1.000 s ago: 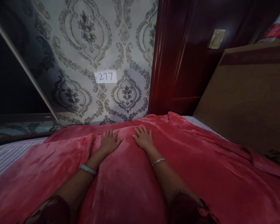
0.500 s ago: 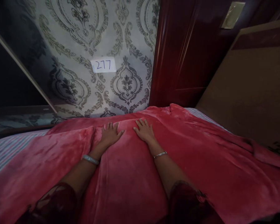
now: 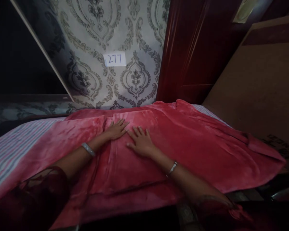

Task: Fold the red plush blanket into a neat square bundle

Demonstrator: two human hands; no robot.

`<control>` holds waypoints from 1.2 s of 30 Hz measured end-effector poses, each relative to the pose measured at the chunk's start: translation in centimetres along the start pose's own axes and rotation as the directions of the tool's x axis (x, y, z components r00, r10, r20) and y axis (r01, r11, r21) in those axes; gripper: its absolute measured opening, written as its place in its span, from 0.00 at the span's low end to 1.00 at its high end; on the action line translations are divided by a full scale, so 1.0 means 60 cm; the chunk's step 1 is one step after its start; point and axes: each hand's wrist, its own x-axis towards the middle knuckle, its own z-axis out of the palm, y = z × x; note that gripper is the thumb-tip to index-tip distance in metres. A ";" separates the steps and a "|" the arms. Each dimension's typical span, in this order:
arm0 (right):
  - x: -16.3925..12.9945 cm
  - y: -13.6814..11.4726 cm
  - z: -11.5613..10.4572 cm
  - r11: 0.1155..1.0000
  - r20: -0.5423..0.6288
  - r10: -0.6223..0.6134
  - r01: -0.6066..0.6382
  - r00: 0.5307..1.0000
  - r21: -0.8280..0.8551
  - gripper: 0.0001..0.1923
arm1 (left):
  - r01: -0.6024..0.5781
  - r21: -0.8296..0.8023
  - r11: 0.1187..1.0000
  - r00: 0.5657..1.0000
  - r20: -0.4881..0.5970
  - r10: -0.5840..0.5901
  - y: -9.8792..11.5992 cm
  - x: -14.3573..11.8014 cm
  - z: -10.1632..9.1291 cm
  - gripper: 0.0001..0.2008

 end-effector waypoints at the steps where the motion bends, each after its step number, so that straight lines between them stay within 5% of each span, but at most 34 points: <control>1: -0.024 -0.019 0.011 0.998 0.017 -0.058 0.058 0.998 0.010 0.37 | 0.004 -0.012 1.000 1.000 0.014 -0.004 0.000 -0.009 0.006 0.31; 8: -0.147 -0.090 0.040 0.944 0.097 -0.311 0.295 0.946 0.152 0.37 | 0.013 -0.050 0.999 1.000 0.006 -0.013 0.005 -0.022 0.012 0.32; 16: -0.220 -0.130 0.051 0.927 0.151 -0.320 0.277 0.935 0.253 0.40 | 0.001 -0.072 0.997 0.998 -0.066 -0.006 -0.007 -0.040 -0.012 0.25; 21: -0.215 -0.122 0.039 0.896 0.144 -0.337 0.269 0.930 0.353 0.33 | 0.200 -0.044 0.979 0.951 -0.234 -0.204 -0.059 -0.113 -0.046 0.18; 25: -0.198 -0.146 0.037 0.888 -0.066 -0.286 0.291 0.956 0.356 0.23 | 0.372 -0.049 0.927 0.900 -0.226 -0.373 -0.080 -0.158 -0.040 0.17; 29: -0.179 -0.194 0.044 0.861 -0.256 -0.361 0.426 0.897 0.277 0.21 | 0.424 -0.070 0.903 0.884 -0.184 -0.430 -0.076 -0.158 -0.018 0.20; 36: -0.137 -0.243 0.061 0.816 -0.218 -0.546 0.572 0.809 0.083 0.22 | 0.520 -0.102 0.848 0.843 -0.098 -0.529 -0.094 -0.119 -0.032 0.20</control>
